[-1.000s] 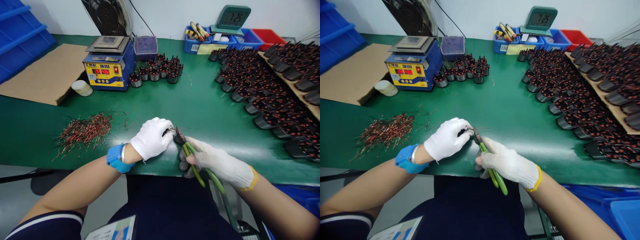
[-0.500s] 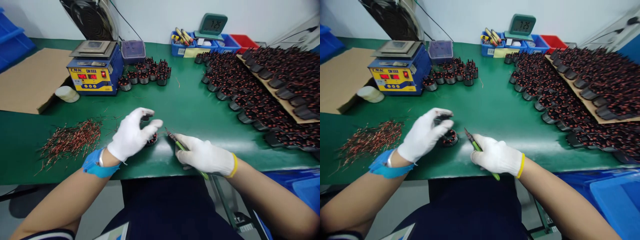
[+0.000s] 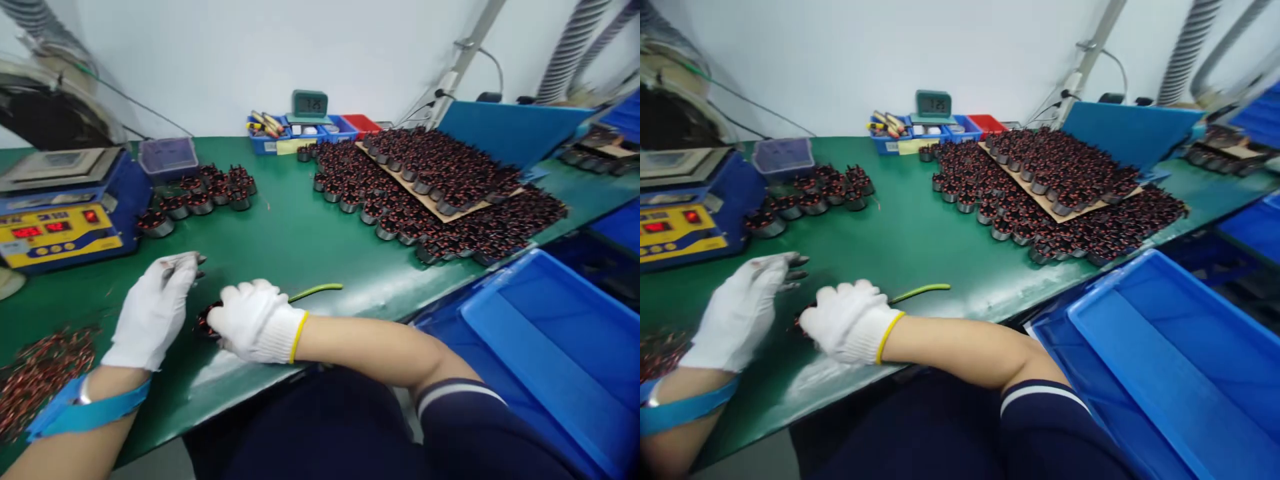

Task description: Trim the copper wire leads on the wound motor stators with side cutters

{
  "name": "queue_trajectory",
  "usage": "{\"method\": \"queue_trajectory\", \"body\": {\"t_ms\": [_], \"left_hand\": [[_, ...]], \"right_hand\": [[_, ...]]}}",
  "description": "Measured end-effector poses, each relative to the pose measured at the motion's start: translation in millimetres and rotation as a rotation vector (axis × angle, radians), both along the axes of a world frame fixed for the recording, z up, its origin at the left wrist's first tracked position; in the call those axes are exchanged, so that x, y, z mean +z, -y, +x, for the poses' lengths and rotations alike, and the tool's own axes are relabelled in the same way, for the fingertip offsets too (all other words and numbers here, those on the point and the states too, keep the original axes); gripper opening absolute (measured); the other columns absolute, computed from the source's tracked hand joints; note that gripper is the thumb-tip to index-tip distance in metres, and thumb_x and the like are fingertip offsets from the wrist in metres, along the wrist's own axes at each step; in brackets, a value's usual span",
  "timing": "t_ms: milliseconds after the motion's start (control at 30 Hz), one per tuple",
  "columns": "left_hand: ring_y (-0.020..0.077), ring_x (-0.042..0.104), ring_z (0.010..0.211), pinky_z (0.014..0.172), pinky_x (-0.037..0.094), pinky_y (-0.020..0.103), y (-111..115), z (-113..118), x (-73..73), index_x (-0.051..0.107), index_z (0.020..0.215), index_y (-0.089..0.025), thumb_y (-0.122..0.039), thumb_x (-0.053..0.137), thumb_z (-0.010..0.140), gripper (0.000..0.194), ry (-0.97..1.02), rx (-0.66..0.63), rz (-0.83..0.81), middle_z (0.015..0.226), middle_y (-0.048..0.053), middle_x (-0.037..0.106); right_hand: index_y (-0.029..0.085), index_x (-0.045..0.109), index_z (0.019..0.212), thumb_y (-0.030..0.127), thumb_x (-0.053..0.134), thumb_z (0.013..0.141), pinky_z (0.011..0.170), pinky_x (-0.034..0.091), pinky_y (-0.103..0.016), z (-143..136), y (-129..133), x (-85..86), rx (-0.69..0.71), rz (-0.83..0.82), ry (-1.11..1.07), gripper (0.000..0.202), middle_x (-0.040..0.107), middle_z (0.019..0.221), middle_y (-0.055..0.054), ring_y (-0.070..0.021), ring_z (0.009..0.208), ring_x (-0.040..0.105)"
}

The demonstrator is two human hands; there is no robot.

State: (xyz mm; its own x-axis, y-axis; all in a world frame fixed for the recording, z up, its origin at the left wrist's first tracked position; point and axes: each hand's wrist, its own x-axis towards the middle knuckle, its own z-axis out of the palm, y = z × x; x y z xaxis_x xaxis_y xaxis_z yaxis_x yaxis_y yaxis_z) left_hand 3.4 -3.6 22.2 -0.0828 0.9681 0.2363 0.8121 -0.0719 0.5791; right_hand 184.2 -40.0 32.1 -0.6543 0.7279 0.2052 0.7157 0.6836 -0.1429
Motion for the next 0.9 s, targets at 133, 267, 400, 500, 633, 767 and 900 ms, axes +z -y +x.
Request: {"method": "queue_trajectory", "body": {"t_ms": [133, 267, 400, 500, 633, 767, 900], "left_hand": [[0.0271, 0.061, 0.112, 0.104, 0.045, 0.047, 0.8, 7.0, 11.3, 0.059, 0.1, -0.029, -0.057, 0.043, 0.088, 0.035, 0.093, 0.084, -0.105, 0.113, 0.0, 0.068], [0.0271, 0.061, 0.11, 0.102, 0.045, 0.048, 9.0, 20.1, 16.6, 0.058, 0.101, -0.032, -0.055, 0.046, 0.087, 0.029, 0.113, 0.041, -0.14, 0.108, -0.005, 0.069], [0.0251, 0.063, 0.108, 0.099, 0.048, 0.045, 12.1, 28.3, 5.9, 0.06, 0.107, -0.031, -0.058, 0.053, 0.085, 0.035, 0.163, -0.071, -0.186, 0.109, -0.004, 0.069], [0.0249, 0.065, 0.105, 0.095, 0.051, 0.041, 11.3, 31.4, -7.3, 0.06, 0.112, -0.023, -0.057, 0.056, 0.083, 0.045, 0.199, -0.107, -0.161, 0.111, 0.004, 0.069], [0.0239, 0.064, 0.106, 0.095, 0.051, 0.039, -0.4, 35.5, -24.7, 0.057, 0.119, -0.017, -0.052, 0.056, 0.084, 0.05, 0.048, -0.054, 0.023, 0.116, 0.011, 0.066], [0.0267, 0.047, 0.128, 0.108, 0.039, 0.041, -35.8, 35.9, -35.7, 0.052, 0.127, -0.014, -0.046, 0.057, 0.083, 0.055, -0.092, 0.033, 0.212, 0.136, 0.016, 0.05], [0.035, 0.036, 0.134, 0.108, 0.033, 0.05, -86.1, 37.8, -33.9, 0.045, 0.137, -0.019, -0.043, 0.056, 0.082, 0.062, -0.24, 0.155, 0.268, 0.151, 0.016, 0.03]], "right_hand": [[0.029, 0.062, 0.102, 0.06, 0.038, 0.09, 0.076, 0.045, -0.024, 38.4, -4.6, 14.2, -0.089, -0.01, -0.019, 0.041, 0.06, 0.097, 0.004, -0.0126, 0.083, 0.059], [0.025, 0.061, 0.116, 0.049, 0.042, 0.093, 0.081, 0.045, -0.028, 120.0, -23.2, 19.7, -0.44, -0.028, 0.002, 0.038, 0.059, 0.11, -0.004, -0.0184, 0.096, 0.061], [0.013, 0.068, 0.102, 0.041, 0.051, 0.089, 0.086, 0.042, -0.045, 194.8, -35.9, 4.0, -0.712, -0.003, 0.079, 0.035, 0.057, 0.116, -0.019, -0.0315, 0.102, 0.056], [0.014, 0.069, 0.098, 0.042, 0.055, 0.086, 0.1, 0.029, -0.054, 221.4, -34.0, -10.6, -0.78, 0.154, 0.128, 0.034, 0.046, 0.136, -0.019, -0.0388, 0.125, 0.037], [0.011, 0.064, 0.111, 0.041, 0.059, 0.083, 0.1, 0.03, -0.054, 203.1, -22.7, -21.5, -0.749, 0.41, 0.047, 0.041, 0.049, 0.133, -0.022, -0.0394, 0.122, 0.041], [0.01, 0.056, 0.124, 0.045, 0.057, 0.084, 0.087, 0.047, -0.04, 143.9, 14.6, -26.4, -0.426, 0.083, -0.176, 0.052, 0.064, 0.113, -0.017, -0.0283, 0.101, 0.06], [0.016, 0.052, 0.134, 0.041, 0.057, 0.081, 0.078, 0.051, -0.042, 101.1, 53.1, -32.8, -0.254, -0.206, -0.099, 0.058, 0.068, 0.11, -0.013, -0.0304, 0.093, 0.066]]}}
